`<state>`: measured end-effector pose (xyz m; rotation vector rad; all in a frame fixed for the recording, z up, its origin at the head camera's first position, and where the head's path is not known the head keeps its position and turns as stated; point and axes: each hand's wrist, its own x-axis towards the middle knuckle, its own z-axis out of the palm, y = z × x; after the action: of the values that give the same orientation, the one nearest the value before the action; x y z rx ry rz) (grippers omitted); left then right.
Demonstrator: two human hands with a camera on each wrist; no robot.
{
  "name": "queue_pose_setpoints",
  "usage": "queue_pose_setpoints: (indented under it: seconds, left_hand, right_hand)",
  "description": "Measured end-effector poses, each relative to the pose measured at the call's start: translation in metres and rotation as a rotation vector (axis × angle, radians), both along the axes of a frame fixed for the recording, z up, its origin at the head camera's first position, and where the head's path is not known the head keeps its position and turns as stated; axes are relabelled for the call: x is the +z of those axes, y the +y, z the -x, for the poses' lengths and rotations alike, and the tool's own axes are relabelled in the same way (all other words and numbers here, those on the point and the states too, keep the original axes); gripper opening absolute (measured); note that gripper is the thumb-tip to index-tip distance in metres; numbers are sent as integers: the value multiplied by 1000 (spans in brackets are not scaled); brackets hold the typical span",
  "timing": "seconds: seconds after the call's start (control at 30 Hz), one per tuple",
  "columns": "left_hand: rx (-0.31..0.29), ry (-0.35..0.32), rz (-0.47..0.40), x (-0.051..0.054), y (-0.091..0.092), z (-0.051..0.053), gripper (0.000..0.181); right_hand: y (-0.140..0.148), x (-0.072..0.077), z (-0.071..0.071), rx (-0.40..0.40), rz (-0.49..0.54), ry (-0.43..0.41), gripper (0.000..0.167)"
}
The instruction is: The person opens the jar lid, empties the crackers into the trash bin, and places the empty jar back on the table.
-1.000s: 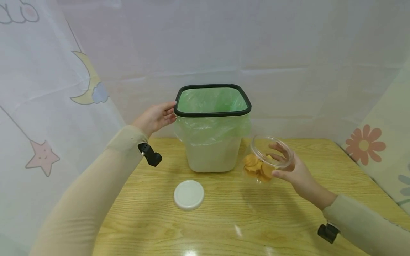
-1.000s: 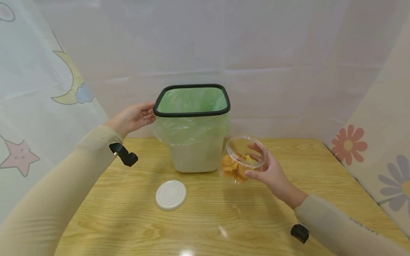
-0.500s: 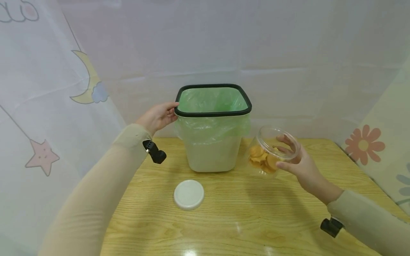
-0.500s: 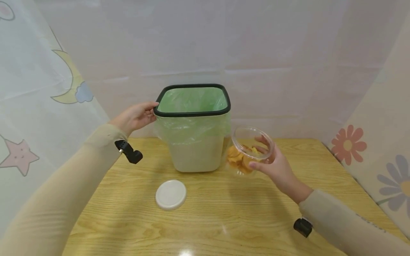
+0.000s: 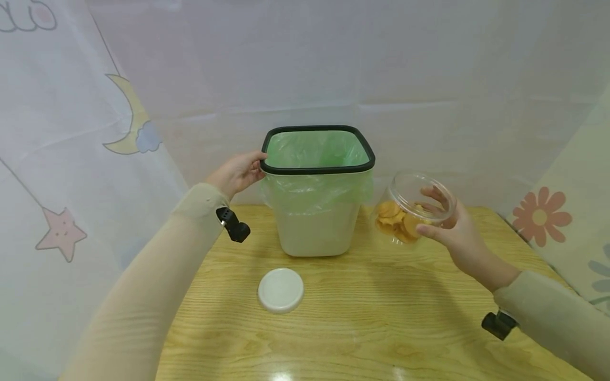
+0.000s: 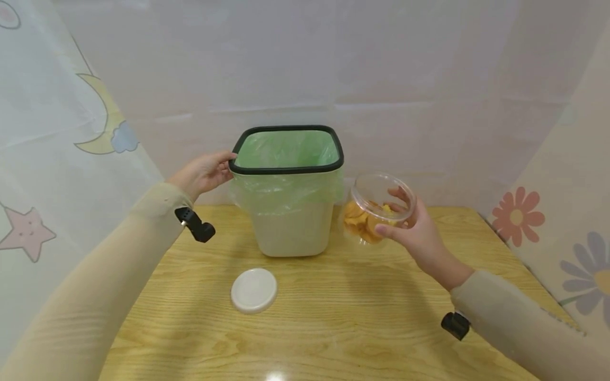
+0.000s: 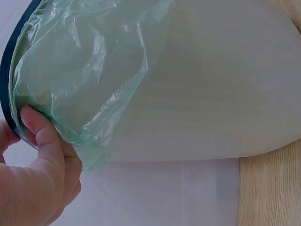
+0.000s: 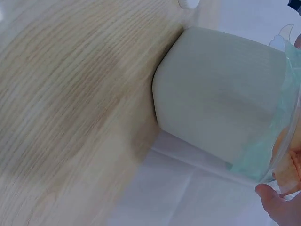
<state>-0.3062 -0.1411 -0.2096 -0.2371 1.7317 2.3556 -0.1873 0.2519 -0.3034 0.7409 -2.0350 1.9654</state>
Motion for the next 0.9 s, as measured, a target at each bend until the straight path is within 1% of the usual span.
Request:
queue_pose_setpoints:
  seconds: [0.1,0.17,0.23,0.33,0.43,0.5,0.6,0.67,0.73,0.8,0.9]
  left_hand:
    - [8,-2,0,0,1,1,31]
    - [14,0,4,-1,1,1,33]
    - [21,2,-1,-1,1,0,26]
    - [34,4,7,-2,2,-1,15]
    - [40,6,12,-2,3,-1,11]
    - [45,5,11,-2,3,0,14]
    - [36,6,16,-1,4,-1,26]
    - [30,5,19,-1,4,-2,36]
    - [20,8,31,-1,4,-2,42]
    - [19,8,31,-1,4,-2,42]
    - [31,6,25,-2,5,-1,37]
  right_hand:
    - [1,3,2,-18,13,-9,69]
    - [2,4,3,-30,21,-22,70]
    - [1,6,4,-31,44,-38,72]
    - [-1,9,6,-35,86,-41,70]
    - [-2,13,8,-55,125,-28,71]
    - [-3,15,10,-72,137,-19,72]
    - [-1,19,10,-80,141,-10,73]
    - [-1,22,10,-71,144,-6,71]
    - [0,24,11,-72,149,-2,72]
    - [0,26,12,-79,161,-2,72]
    - [-2,29,14,-100,188,1,71]
